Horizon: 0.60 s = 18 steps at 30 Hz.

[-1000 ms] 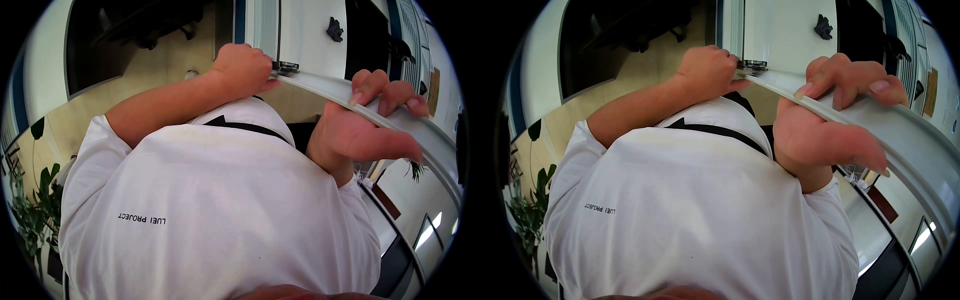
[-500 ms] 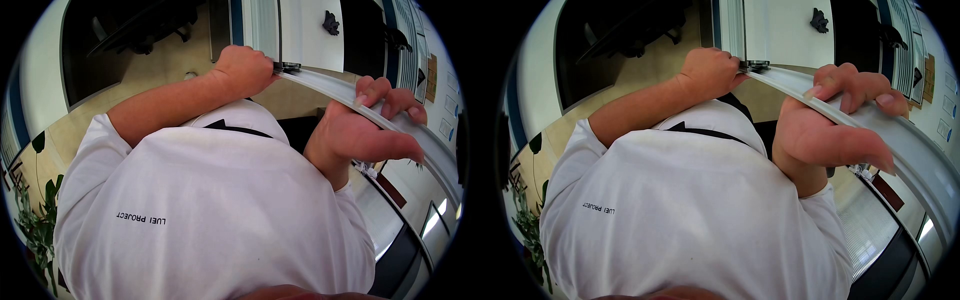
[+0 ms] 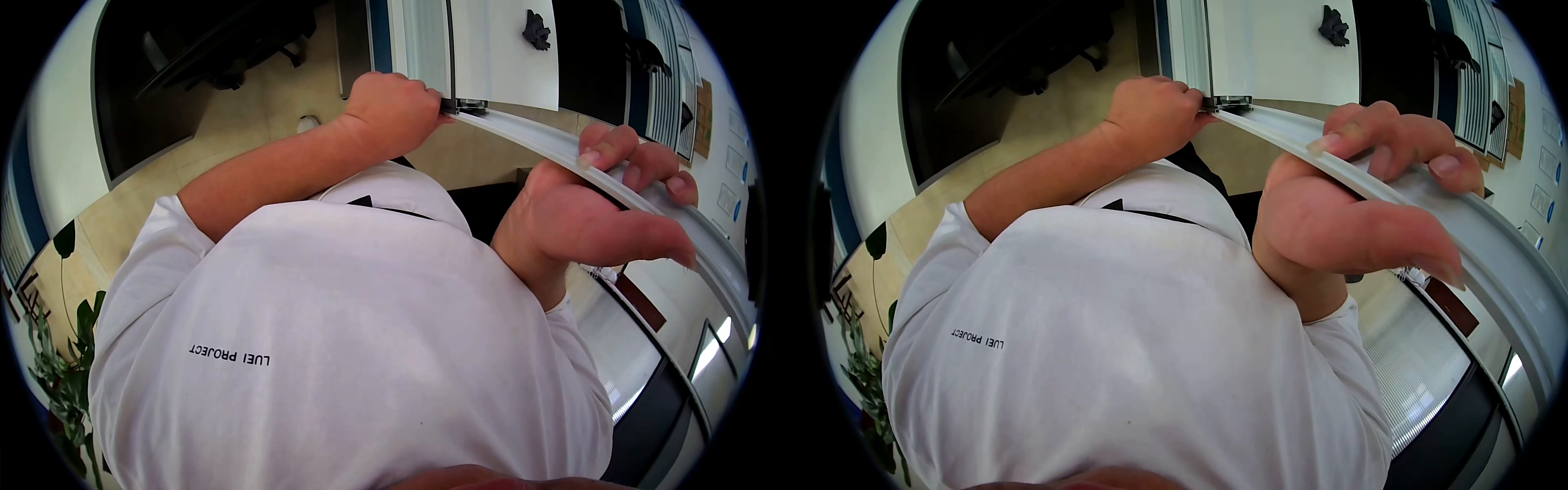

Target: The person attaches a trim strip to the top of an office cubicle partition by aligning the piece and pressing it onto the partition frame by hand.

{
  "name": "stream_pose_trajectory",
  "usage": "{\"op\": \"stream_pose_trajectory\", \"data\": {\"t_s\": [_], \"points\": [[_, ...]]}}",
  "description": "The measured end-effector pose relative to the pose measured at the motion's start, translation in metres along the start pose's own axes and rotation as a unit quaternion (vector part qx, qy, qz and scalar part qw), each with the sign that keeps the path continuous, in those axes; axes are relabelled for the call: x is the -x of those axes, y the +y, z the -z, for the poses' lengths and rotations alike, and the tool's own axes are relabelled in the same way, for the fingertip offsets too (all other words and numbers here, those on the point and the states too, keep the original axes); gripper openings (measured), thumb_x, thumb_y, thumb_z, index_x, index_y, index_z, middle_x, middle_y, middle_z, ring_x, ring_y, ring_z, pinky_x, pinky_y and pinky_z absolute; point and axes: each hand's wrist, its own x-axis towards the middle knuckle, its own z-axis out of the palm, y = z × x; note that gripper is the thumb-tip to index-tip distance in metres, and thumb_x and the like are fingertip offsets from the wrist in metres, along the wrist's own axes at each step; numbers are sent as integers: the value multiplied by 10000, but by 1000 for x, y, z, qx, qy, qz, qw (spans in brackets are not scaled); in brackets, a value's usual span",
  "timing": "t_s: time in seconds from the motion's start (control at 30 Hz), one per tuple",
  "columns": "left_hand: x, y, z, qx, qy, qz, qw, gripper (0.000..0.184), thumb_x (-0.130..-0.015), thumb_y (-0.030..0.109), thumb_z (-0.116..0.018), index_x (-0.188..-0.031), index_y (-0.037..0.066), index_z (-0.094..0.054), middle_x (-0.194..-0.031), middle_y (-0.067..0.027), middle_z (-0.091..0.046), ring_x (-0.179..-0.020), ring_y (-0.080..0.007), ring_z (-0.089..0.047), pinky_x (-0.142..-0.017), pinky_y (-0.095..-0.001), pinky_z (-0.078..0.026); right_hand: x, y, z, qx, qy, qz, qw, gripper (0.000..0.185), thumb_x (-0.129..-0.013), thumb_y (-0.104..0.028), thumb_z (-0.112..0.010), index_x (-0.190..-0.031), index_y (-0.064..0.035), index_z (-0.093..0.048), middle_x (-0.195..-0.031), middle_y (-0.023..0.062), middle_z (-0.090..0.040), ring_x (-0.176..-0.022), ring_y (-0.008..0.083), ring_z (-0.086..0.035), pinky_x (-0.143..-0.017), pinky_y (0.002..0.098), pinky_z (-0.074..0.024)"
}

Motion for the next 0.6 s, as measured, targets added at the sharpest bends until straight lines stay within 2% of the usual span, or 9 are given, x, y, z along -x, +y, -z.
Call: {"op": "stream_pose_trajectory", "data": {"t_s": [0.33,0.43,0.5,0.53,0.57,0.6], "points": [[15,-17,-2,-8,28,2,1000,398,-953,513,-697,-853,134,-764,-768,-26,-735,-758,-254,-725,-581,-405,-548,14,-8,-24,30,-3,-6,1000,707,-755,-874,-695,-1054,-265,-496,-764,-75,-471,-612,80,-560,-594,214,-453],[15,-16,1,-11,27,0,1000,401,-965,512,-687,-866,131,-765,-773,-29,-736,-757,-256,-722,-586,-407,-547,12,-7,-21,31,-14,5,999,698,-803,-822,-722,-1038,-205,-497,-782,-38,-480,-660,117,-594,-615,260,-487],[15,-16,7,-9,0,10,1000,409,-978,511,-673,-872,126,-764,-777,-35,-736,-756,-257,-719,-593,-409,-546,7,-4,-17,100,-54,70,991,707,-845,-773,-732,-984,-130,-471,-807,11,-485,-705,168,-625,-628,317,-542],[15,-15,8,-11,2,10,1000,409,-978,511,-673,-872,126,-764,-777,-35,-736,-756,-257,-719,-593,-409,-546,3,3,-15,99,-53,72,991,707,-845,-773,-732,-984,-130,-471,-807,11,-485,-705,168,-625,-628,317,-542],[19,-23,10,-10,-8,15,1000,417,-983,514,-667,-871,123,-762,-779,-40,-736,-758,-259,-719,-596,-411,-545,5,15,-20,20,-95,110,989,615,-907,-618,-753,-1018,-118,-413,-808,63,-512,-653,196,-611,-578,358,-579],[19,-22,11,-9,-19,19,1000,425,-987,517,-662,-869,120,-760,-782,-44,-737,-760,-262,-719,-599,-413,-545,4,18,-22,-10,-104,127,986,583,-931,-549,-758,-1022,-110,-386,-806,84,-524,-639,212,-618,-545,381,-593]]}}
